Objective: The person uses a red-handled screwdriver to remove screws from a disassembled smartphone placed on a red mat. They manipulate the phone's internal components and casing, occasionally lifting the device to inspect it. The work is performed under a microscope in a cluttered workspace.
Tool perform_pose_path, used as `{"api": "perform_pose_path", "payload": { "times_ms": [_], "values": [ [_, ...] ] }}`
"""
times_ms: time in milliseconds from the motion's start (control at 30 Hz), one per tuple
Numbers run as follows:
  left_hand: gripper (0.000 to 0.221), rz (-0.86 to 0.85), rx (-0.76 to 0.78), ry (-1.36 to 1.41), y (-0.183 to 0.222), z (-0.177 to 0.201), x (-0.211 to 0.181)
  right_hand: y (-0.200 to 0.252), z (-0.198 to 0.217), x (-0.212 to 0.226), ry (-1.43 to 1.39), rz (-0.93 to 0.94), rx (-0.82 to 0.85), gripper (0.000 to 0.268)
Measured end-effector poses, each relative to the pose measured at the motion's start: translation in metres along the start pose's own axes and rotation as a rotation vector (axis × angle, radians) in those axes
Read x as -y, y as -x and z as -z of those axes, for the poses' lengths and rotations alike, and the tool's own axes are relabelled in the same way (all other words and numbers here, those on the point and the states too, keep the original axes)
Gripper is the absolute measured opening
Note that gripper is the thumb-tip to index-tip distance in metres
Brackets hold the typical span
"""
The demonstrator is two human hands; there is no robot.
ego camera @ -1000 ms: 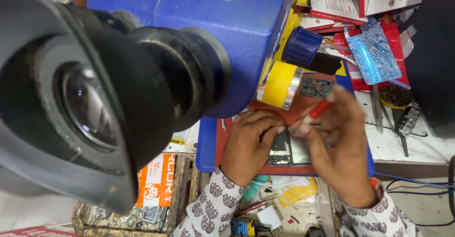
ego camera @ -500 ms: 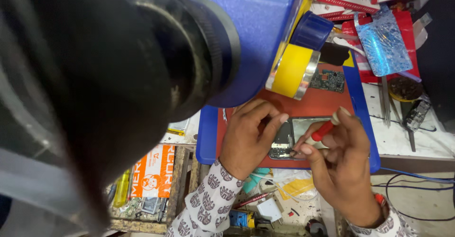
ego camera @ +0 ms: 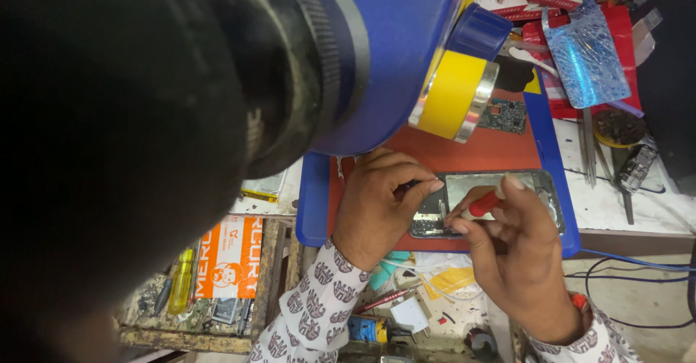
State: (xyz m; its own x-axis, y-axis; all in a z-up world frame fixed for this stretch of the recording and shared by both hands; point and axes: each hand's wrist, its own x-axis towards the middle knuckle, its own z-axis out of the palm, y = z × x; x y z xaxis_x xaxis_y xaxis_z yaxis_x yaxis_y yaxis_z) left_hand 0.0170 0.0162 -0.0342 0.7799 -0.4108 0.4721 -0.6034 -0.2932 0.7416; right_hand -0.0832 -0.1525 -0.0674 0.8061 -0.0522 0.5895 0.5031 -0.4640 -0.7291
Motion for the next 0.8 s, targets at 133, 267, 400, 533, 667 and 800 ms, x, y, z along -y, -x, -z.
{"api": "perform_pose_path", "payload": {
  "times_ms": [133, 267, 400, 533, 667, 800],
  "values": [
    [0.01, 0.007, 0.005, 0.007, 0.001, 0.001, 0.0, -0.009, 0.008, 0.005, 0.21, 0.076, 0.018, 0.079],
    [0.008, 0.007, 0.002, -0.011, 0.0, -0.002, 0.001, -0.024, 0.02, 0.008, 0.031, 0.068, 0.146, 0.068],
    [0.005, 0.011, 0.0, -0.002, 0.0, 0.0, 0.002, -0.026, 0.022, 0.002, -0.079, 0.034, 0.289, 0.063],
    [0.006, 0.05, 0.011, 0.009, 0.002, -0.001, 0.002, -0.019, 0.019, -0.015, -0.162, 0.129, 0.163, 0.068],
    [0.005, 0.016, 0.001, -0.005, 0.001, -0.002, 0.003, -0.017, 0.021, -0.017, -0.245, 0.105, 0.247, 0.07],
    [0.006, 0.007, -0.012, 0.0, 0.002, -0.005, 0.002, -0.016, 0.018, -0.012, -0.298, 0.07, 0.107, 0.069]
  ]
}}
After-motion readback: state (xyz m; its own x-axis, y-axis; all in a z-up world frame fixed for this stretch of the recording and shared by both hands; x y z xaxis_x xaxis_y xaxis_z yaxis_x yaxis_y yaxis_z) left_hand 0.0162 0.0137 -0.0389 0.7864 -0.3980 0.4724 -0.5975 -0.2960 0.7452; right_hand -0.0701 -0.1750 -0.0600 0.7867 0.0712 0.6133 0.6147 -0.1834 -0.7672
